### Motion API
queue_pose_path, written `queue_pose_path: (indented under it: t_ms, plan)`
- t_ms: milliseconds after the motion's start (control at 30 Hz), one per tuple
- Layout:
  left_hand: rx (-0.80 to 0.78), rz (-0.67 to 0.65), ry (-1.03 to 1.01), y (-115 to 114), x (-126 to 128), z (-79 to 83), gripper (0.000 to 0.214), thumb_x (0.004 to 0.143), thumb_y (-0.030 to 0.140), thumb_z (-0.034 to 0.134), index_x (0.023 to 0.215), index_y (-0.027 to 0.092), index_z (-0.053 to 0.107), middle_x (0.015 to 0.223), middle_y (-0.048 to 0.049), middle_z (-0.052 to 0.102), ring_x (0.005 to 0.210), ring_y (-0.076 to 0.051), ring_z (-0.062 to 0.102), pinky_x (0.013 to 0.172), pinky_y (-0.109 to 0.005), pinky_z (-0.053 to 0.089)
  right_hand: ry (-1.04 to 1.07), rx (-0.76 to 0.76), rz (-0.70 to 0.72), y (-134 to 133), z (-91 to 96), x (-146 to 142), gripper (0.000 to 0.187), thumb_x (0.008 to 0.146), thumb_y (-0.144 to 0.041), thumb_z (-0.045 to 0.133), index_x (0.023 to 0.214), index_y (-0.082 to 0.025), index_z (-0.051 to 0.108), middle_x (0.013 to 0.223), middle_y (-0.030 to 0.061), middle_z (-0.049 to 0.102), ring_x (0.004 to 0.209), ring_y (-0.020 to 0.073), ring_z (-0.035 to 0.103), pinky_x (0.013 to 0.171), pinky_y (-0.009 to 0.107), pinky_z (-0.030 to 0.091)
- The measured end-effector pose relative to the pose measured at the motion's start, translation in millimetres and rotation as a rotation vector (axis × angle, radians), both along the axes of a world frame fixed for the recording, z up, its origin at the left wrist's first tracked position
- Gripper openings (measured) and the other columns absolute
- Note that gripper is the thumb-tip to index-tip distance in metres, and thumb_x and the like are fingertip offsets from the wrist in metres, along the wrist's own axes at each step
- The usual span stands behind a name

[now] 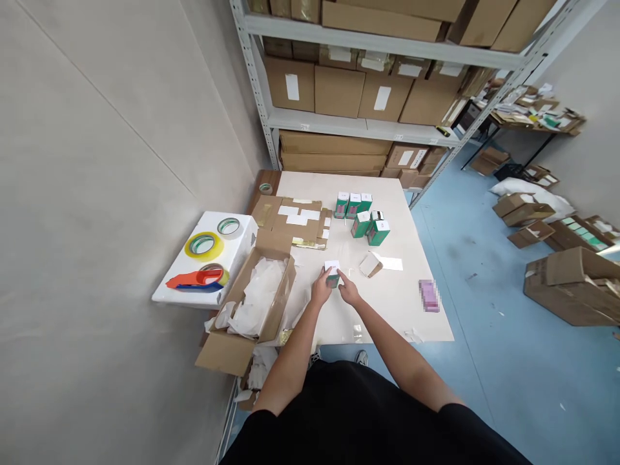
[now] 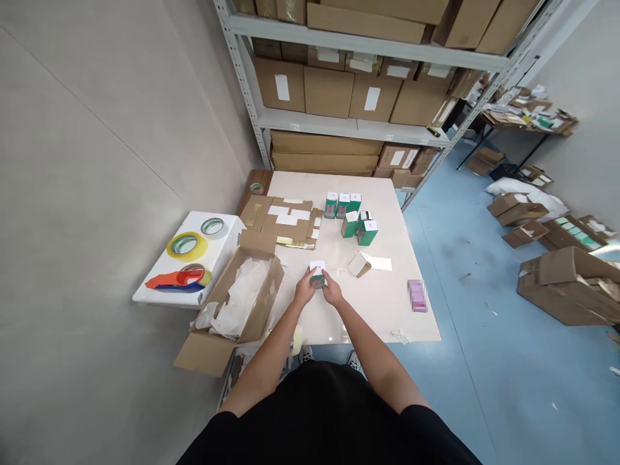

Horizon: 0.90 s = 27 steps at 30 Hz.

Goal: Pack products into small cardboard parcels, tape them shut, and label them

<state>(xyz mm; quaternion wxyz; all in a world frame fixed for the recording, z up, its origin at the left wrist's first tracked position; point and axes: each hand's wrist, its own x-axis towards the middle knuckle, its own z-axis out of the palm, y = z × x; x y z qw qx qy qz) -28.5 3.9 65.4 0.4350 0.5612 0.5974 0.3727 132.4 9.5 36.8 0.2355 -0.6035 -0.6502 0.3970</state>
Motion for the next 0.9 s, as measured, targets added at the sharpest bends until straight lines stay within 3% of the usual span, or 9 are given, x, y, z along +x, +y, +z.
queue_pose_path:
  t_ms: [200,333,433,567,733,900]
  plan:
    - [-0.132,0.057,0.073,23.7,-27.4,10.4,0.054,0.072,0.012,0.081,0.124,0.022,0.071,0.153,-0.0179,0.053,0.134,-0.037,0.057,0.113,-0.049,0.044,-0.089,0.014,0.204,26.5,2.5,-22.4,0.084,0.073,-0.007,0.052,0.156,-0.024,0.048,0.154,0.01,0.056,0.145,0.0291,0.05,0.121,0.057,0.038]
    - [-0.037,0.031,0.056,16.7,-35.5,20.2,0.054,0.075,0.011,0.079,0.128,0.02,0.07,0.159,-0.0187,0.048,0.14,-0.037,0.051,0.114,-0.045,0.044,-0.131,0.035,0.132,23.5,10.6,-22.8,0.076,0.077,-0.007,0.052,0.151,-0.023,0.052,0.154,0.0118,0.055,0.148,0.0296,0.046,0.121,0.056,0.038]
    - [0.076,0.02,0.076,4.0,-42.3,36.2,0.061,0.081,0.013,0.07,0.141,0.023,0.063,0.164,-0.0148,0.041,0.149,-0.036,0.041,0.121,-0.048,0.038,-0.12,0.172,0.037,14.3,24.8,-28.2,0.07,0.081,-0.011,0.049,0.151,-0.021,0.05,0.155,0.0129,0.053,0.149,0.0288,0.043,0.123,0.054,0.037]
    - [0.282,0.158,0.094,-13.2,-61.3,67.8,0.061,0.092,0.017,0.057,0.152,0.029,0.053,0.167,-0.0055,0.038,0.154,-0.03,0.035,0.127,-0.046,0.03,-0.082,0.418,0.0,-4.8,49.5,-44.6,0.056,0.086,-0.015,0.047,0.14,-0.023,0.056,0.146,0.0121,0.058,0.143,0.0272,0.049,0.121,0.051,0.039]
    - [0.497,0.4,0.111,-32.9,-103.8,119.9,0.055,0.1,0.028,0.054,0.155,0.029,0.049,0.162,-0.0072,0.045,0.151,-0.028,0.041,0.128,-0.046,0.031,-0.071,0.505,0.004,-20.1,77.0,-87.1,0.034,0.09,-0.021,0.047,0.122,-0.023,0.059,0.121,0.0124,0.065,0.121,0.0291,0.059,0.109,0.05,0.048]
    - [0.654,0.603,0.04,-66.3,-157.9,178.7,0.056,0.104,0.038,0.054,0.158,0.029,0.043,0.164,-0.0092,0.042,0.151,-0.028,0.041,0.123,-0.049,0.04,-0.007,0.583,0.27,-13.8,103.7,-170.4,0.037,0.095,-0.031,0.053,0.13,-0.022,0.059,0.126,0.0143,0.064,0.126,0.0314,0.056,0.112,0.051,0.044]
